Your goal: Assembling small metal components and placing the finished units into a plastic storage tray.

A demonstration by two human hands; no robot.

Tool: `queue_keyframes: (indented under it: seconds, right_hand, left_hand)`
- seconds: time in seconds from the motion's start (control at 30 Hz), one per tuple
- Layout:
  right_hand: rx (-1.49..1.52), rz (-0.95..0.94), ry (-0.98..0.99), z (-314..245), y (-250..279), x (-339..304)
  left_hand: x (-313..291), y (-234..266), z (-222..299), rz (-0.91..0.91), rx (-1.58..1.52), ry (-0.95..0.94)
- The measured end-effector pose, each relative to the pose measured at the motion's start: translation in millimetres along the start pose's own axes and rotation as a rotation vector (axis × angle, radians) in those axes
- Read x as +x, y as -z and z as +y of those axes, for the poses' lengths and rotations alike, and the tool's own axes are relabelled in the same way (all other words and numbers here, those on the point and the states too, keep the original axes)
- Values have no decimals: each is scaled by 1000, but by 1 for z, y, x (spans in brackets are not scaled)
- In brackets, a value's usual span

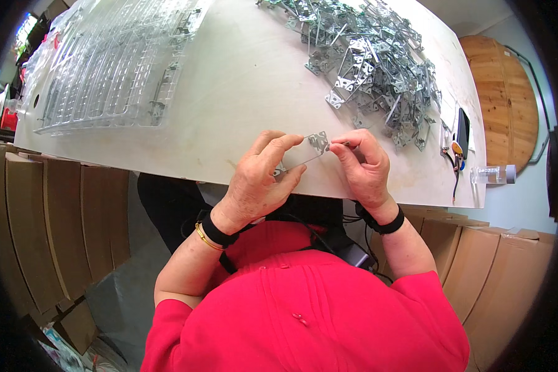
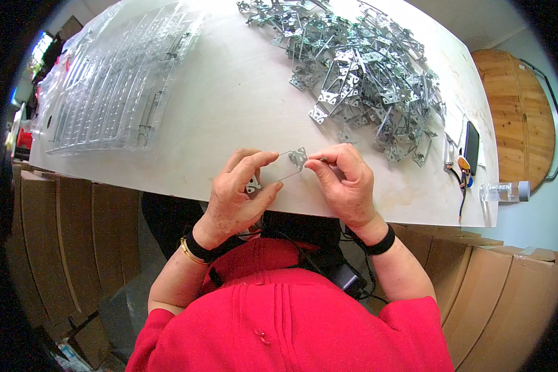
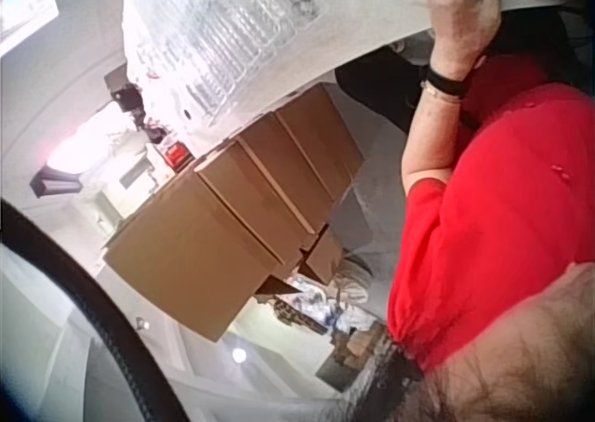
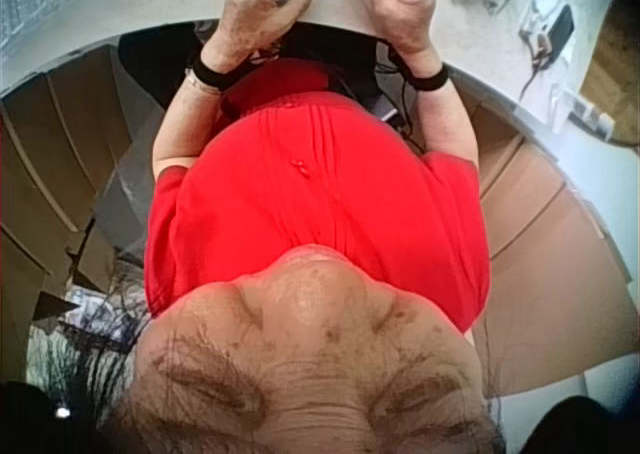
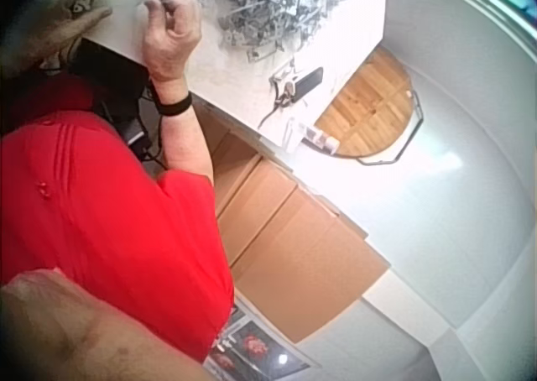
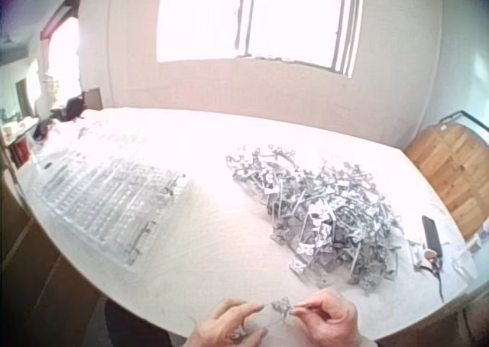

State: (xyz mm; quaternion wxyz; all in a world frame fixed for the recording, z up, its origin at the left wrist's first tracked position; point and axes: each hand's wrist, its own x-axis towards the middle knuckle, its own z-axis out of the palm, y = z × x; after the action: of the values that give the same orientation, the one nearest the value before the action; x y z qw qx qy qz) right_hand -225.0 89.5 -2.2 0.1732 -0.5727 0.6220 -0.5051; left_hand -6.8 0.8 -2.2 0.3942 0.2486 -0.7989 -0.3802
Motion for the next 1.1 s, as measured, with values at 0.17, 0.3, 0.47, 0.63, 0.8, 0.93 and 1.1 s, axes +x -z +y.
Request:
queue_keyframes:
  seconds: [0.17, 0.3, 0.47, 0.63, 0.8, 0.93, 1.1]
  right_hand:
    - [-95, -5, 131, -7, -2, 4]
    - [52, -15, -27, -1, 0, -2]
    - [-44, -6, 72, -5, -2, 3]
    - [21, -9, -28, -1, -1, 0]
    - [-82, -11, 87, -1, -3, 2]
    - [5, -18, -33, -1, 0, 0]
    - [-59, -31, 65, -3, -1, 4]
  left_hand:
    - [0, 0, -1, 4, -9, 2]
    - [0, -1, -2, 2, -6, -3]
    - [0, 0, 1, -17, -16, 35]
    - [0, 0, 0, -15, -11, 21]
    - [0, 0, 0, -10, -5, 15]
    - [0, 0, 0, -18, -21, 24]
    - [0, 1, 1, -33, -18, 49]
